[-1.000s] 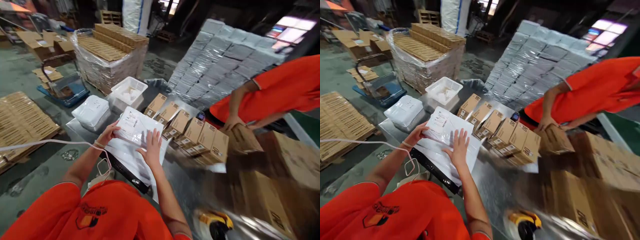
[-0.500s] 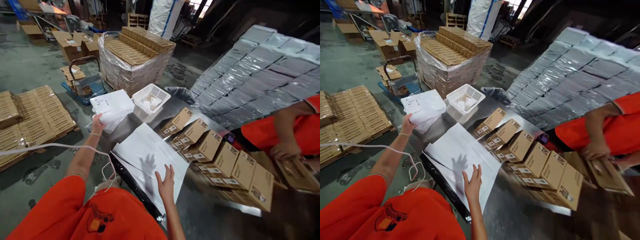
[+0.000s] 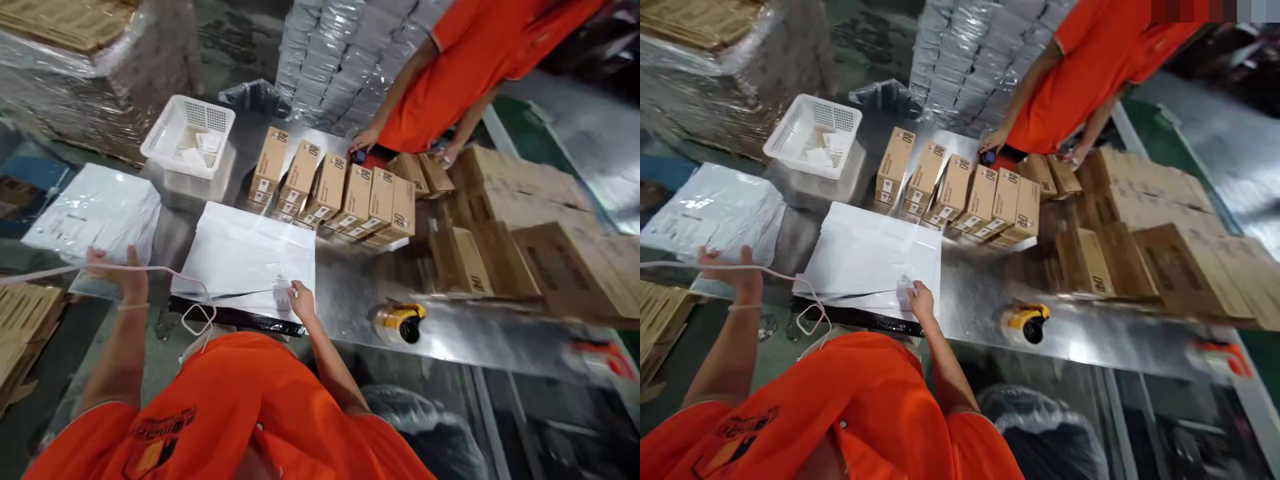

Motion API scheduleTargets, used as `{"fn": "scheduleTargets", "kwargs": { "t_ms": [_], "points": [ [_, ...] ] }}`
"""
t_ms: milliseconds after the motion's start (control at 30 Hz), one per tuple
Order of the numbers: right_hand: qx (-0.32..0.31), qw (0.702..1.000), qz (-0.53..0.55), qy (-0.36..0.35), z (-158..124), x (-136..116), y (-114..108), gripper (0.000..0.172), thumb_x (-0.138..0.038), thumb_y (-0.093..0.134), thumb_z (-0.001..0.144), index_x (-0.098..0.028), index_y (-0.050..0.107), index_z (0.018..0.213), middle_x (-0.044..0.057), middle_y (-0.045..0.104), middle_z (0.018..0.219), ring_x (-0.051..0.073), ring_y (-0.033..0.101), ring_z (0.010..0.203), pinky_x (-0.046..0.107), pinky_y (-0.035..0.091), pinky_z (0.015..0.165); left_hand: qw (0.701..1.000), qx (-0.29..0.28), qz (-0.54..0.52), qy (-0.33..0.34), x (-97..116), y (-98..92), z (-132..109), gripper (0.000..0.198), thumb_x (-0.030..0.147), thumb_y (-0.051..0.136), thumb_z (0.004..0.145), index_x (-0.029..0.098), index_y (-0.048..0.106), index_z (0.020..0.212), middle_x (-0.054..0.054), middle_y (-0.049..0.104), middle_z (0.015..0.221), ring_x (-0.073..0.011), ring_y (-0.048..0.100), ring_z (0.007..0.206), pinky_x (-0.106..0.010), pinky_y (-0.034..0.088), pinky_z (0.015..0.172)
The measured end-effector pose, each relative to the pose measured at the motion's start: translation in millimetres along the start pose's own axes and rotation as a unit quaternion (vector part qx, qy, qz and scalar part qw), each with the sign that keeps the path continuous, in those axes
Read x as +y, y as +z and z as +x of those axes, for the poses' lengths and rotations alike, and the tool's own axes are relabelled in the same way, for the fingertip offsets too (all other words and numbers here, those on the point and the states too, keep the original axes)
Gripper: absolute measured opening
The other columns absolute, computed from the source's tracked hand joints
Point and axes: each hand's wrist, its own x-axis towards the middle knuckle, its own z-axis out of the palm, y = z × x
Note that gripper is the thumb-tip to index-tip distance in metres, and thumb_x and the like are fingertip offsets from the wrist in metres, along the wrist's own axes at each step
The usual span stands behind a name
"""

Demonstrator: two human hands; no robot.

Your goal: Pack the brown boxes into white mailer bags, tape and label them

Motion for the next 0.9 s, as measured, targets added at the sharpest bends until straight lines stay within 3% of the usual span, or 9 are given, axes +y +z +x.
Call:
{"fn": "scheduleTargets", "kwargs": {
  "t_ms": [67,133,200,300,400,500,600,767,900],
  "points": [
    [-0.014,0.999,-0.006,0.048,0,9,-3,0.024,-0.018,0.071,0.101,-0.017,0.081,0.122,0.012,0.086,0.111,0.027,0.082,0.106,0.034,0.061,0.094,0.996,-0.039,-0.002,0.085,21,30.9,-18,0.041,0.026,0.053,0.112,0.002,0.056,0.145,-0.024,0.061,0.147,-0.0399,0.052,0.149,-0.057,0.038,0.131],
    [-0.009,0.997,0.002,0.07,6,17,-9,0.019,-0.016,0.076,0.097,-0.017,0.082,0.115,0.008,0.084,0.095,0.024,0.081,0.094,0.03,0.058,0.084,0.966,-0.166,0.006,0.2,44,65.7,-36,0.033,0.022,0.058,0.107,0.008,0.066,0.136,-0.022,0.07,0.141,-0.0388,0.06,0.143,-0.052,0.044,0.128],
    [0.01,0.996,0.009,0.083,17,28,-22,0.017,-0.016,0.079,0.096,-0.017,0.083,0.113,0.006,0.083,0.087,0.023,0.079,0.088,0.028,0.055,0.08,0.925,-0.259,0.052,0.272,62,97.8,-50,0.037,0.018,0.063,0.101,0.012,0.071,0.136,-0.021,0.074,0.139,-0.0409,0.063,0.142,-0.053,0.048,0.124],
    [0.053,0.994,0.016,0.094,44,51,-58,0.022,-0.015,0.077,0.099,-0.016,0.083,0.12,0.006,0.084,0.091,0.023,0.08,0.092,0.028,0.055,0.083,0.889,-0.315,0.129,0.306,71,134.0,-64,0.052,0.016,0.068,0.093,0.015,0.07,0.145,-0.022,0.072,0.149,-0.0416,0.062,0.147,-0.053,0.052,0.12],
    [0.101,0.989,0.023,0.102,74,83,-108,0.025,-0.016,0.074,0.101,-0.017,0.083,0.124,0.009,0.086,0.099,0.024,0.081,0.099,0.029,0.058,0.089,0.873,-0.324,0.2,0.303,62,155.8,-76,0.065,0.017,0.069,0.09,0.018,0.066,0.155,-0.024,0.062,0.163,-0.0424,0.058,0.154,-0.055,0.054,0.116],
    [0.126,0.987,0.03,0.096,100,114,-152,0.026,-0.017,0.071,0.103,-0.014,0.082,0.126,0.011,0.085,0.104,0.024,0.081,0.104,0.032,0.058,0.096,0.877,-0.312,0.239,0.276,58,164.5,-87,0.066,0.019,0.064,0.093,0.018,0.064,0.159,-0.026,0.06,0.162,-0.0447,0.059,0.152,-0.059,0.055,0.113],
    [0.113,0.99,0.039,0.071,120,130,-170,0.025,-0.015,0.069,0.102,-0.01,0.081,0.123,0.012,0.083,0.1,0.025,0.079,0.101,0.036,0.058,0.096,0.882,-0.306,0.249,0.257,68,162.4,-101,0.066,0.014,0.063,0.092,0.011,0.064,0.158,-0.03,0.065,0.149,-0.0444,0.068,0.138,-0.056,0.056,0.109],
    [0.037,0.998,0.057,0.009,137,115,-143,0.013,-0.012,0.072,0.095,-0.014,0.081,0.104,0.005,0.076,0.081,0.023,0.076,0.085,0.034,0.059,0.087,0.898,-0.287,0.261,0.206,96,156.1,-111,0.067,0.003,0.063,0.089,0.007,0.066,0.156,-0.03,0.068,0.145,-0.0472,0.068,0.137,-0.062,0.052,0.112],
    [-0.004,0.996,0.086,-0.005,129,96,-114,0.011,-0.012,0.076,0.091,-0.016,0.081,0.1,0.001,0.075,0.076,0.021,0.075,0.081,0.03,0.058,0.084,0.907,-0.26,0.263,0.2,116,156.0,-115,0.069,0.01,0.059,0.097,0.002,0.055,0.166,-0.035,0.063,0.152,-0.0504,0.061,0.145,-0.067,0.048,0.117]
  ]
}}
